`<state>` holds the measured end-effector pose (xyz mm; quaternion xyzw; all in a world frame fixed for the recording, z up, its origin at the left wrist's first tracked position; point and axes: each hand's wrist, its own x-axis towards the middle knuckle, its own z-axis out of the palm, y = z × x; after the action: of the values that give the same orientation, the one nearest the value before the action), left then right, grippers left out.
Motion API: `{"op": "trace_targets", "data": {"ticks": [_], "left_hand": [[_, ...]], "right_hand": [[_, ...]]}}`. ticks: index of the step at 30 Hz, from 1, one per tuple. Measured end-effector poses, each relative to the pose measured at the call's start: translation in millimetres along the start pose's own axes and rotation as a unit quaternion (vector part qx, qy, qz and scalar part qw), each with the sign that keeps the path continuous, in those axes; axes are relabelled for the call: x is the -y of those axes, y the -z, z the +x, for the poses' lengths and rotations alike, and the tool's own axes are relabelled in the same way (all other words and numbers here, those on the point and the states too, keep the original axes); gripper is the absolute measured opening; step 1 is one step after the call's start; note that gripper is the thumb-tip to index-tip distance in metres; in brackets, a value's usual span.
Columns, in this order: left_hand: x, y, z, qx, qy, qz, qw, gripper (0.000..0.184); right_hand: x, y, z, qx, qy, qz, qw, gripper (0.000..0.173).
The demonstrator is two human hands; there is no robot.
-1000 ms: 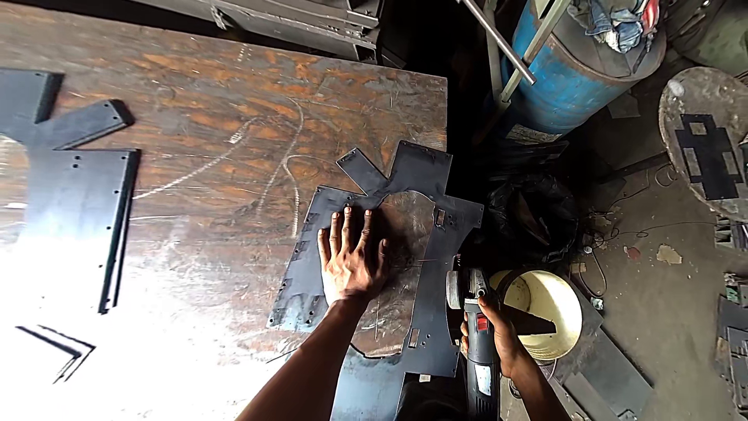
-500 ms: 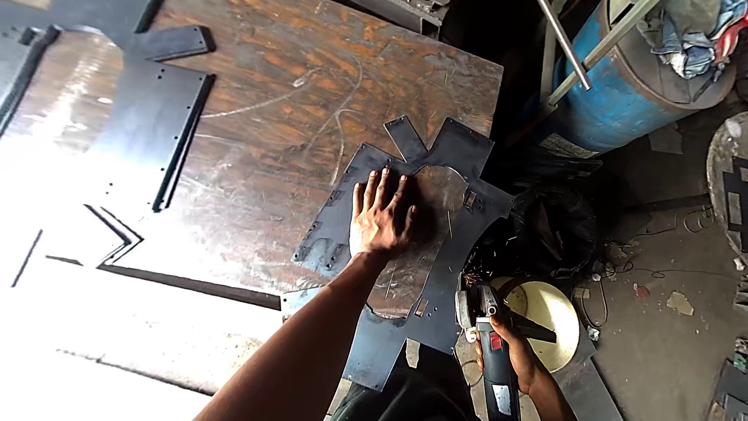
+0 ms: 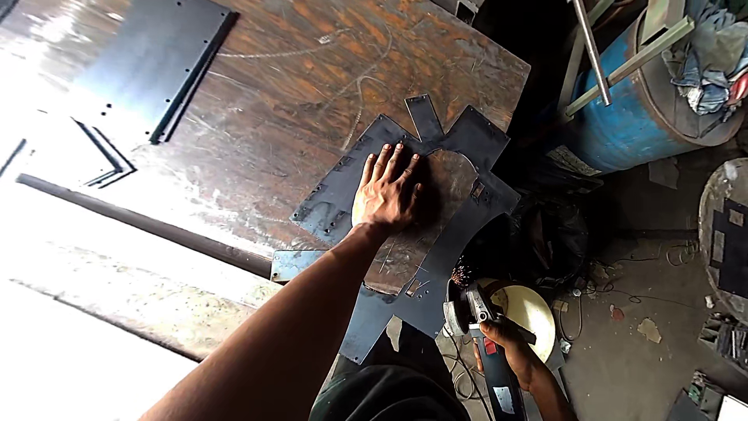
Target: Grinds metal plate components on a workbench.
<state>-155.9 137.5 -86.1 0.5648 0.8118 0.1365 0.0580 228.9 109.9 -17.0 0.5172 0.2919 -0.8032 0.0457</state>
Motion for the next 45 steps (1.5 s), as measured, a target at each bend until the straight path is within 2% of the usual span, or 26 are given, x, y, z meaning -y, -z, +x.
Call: {"op": "trace_targets", "data": {"ticks": [11,16,18,20,22,28,31,33,36,41,45], "left_hand": [[0.3,2.0,0.3,0.004,-0.002,-0.009,1.0,0.066],[2.7,1.3,0.8,0.004,-0.003,-0.012,1.0,0.065],[1.7,1.5,0.3,0.006,-0.004,-0.011,1.0,0.065],[0.7,2.5,1.0,0.002,-0.002,-0.009,1.0,0.065],[0.7,4.0,0.7,0.004,0.0,-0.003,1.0,0.065],[0.2,4.0,-0.3,0.009,-0.002,-0.005,1.0,0.069],[0.1,3.4,-0.8,0.007,-0.004,-0.005,1.0,0.071],[0.3,3.4,-0.7,0.006,-0.006,-0.006,1.0,0.071],[1.1,4.3,-0.4,0.011,-0.003,-0.003,1.0,0.073],[0.8,4.8,0.1,0.015,0.0,-0.009,1.0,0.075],[0.2,6.3,0.8,0.018,-0.004,-0.012,1.0,0.076]], "right_hand": [[16.1,20.0,-5.5,0.072,-0.028,-0.122,0.99,0.057],[38.2,25.5,-3.9,0.073,-0.028,-0.25,0.965,0.055],[52.5,29.8,-5.1,0.04,-0.014,-0.39,0.92,0.058],[69.7,29.2,-11.7,-0.005,-0.025,-0.544,0.839,0.071],[77.6,26.3,-23.0,-0.027,-0.042,-0.614,0.788,0.082],[47.2,-9.3,-57.0,-0.133,-0.022,-0.656,0.742,0.105],[33.2,-33.8,-60.5,-0.165,-0.054,-0.663,0.728,0.104],[27.8,-43.9,-60.6,-0.174,-0.055,-0.658,0.73,0.102],[31.6,-58.4,-56.0,-0.191,-0.05,-0.672,0.714,0.102],[39.6,-65.1,-53.4,-0.203,-0.056,-0.687,0.695,0.1],[38.2,-68.3,-53.4,-0.195,-0.063,-0.687,0.697,0.101]]}}
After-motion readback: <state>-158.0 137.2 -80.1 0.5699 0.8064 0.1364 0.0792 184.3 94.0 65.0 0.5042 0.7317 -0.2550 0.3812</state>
